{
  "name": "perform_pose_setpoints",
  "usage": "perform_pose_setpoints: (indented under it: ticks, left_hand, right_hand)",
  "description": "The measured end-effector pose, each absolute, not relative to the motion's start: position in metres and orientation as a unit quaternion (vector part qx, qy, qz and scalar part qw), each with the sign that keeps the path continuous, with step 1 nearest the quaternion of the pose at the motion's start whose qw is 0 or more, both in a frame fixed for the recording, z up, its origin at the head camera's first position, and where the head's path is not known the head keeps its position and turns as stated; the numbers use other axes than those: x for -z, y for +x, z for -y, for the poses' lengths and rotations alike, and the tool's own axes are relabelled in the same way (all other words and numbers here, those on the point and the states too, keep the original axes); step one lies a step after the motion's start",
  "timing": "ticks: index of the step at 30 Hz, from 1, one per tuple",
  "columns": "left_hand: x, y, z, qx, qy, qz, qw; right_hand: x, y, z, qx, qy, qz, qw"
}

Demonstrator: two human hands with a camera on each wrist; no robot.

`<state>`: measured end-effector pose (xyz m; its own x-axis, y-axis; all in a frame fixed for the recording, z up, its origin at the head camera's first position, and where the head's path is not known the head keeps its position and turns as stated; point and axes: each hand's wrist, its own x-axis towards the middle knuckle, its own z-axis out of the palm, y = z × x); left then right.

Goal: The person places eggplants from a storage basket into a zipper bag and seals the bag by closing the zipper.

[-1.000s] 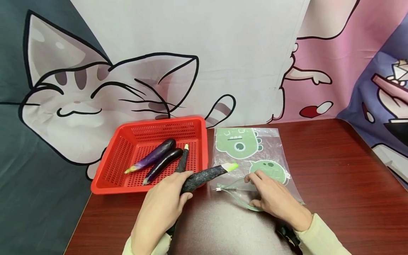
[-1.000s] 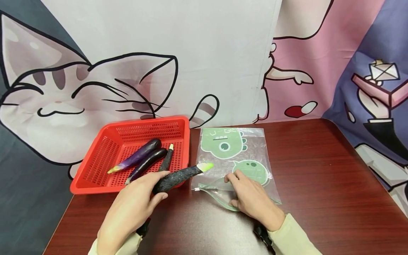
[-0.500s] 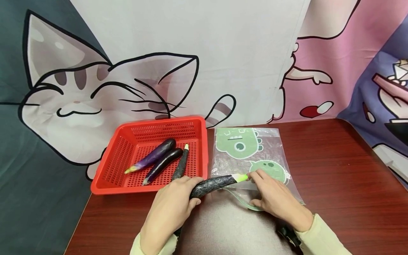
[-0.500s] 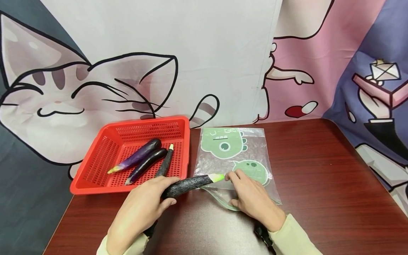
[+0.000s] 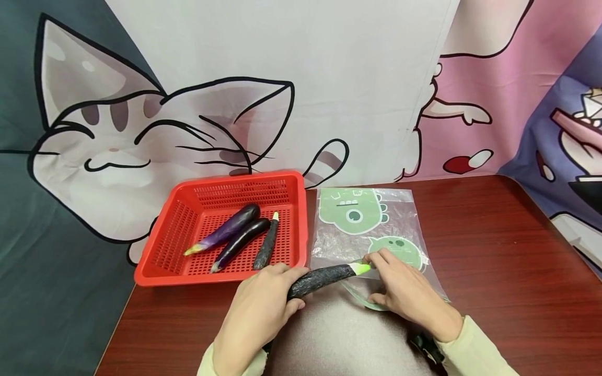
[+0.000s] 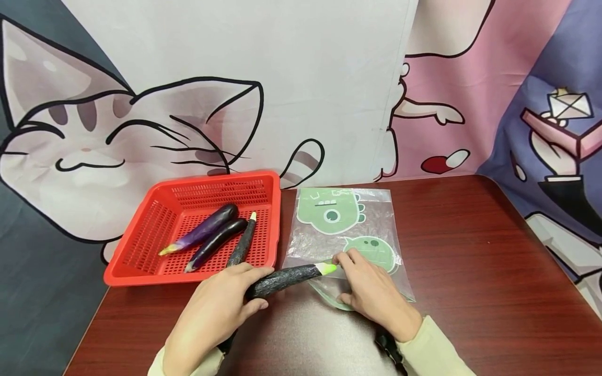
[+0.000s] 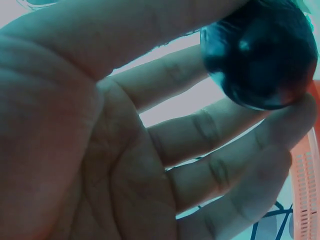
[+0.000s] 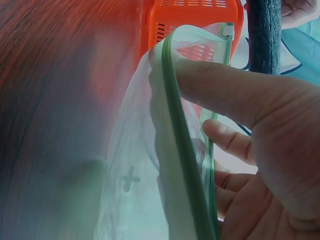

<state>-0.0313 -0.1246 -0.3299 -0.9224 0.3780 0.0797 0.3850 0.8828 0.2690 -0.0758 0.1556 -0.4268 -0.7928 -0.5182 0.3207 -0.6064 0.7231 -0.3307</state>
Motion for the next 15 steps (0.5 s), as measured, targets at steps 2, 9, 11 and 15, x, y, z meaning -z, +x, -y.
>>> perform_pose_setpoints:
  ticks: [2, 9, 11, 15]
  left_hand:
    - [0.330, -0.031, 0.123, 0.138, -0.201, 0.970, 0.004]
    - [0.333, -0.031, 0.117, 0.138, -0.202, 0.970, 0.002]
    - [0.334, -0.031, 0.115, 0.139, -0.203, 0.969, 0.004]
    - [0.335, -0.031, 0.113, 0.137, -0.207, 0.969, 0.008]
  right_hand:
    - [0.427, -0.076, -0.156, -0.216, 0.304, 0.922, 0.105]
    - [0.427, -0.076, -0.156, -0.218, 0.308, 0.919, 0.113]
    - [0.428, -0.076, -0.156, -0.217, 0.309, 0.919, 0.116]
    - [0.428, -0.076, -0.155, -0.220, 0.311, 0.917, 0.119]
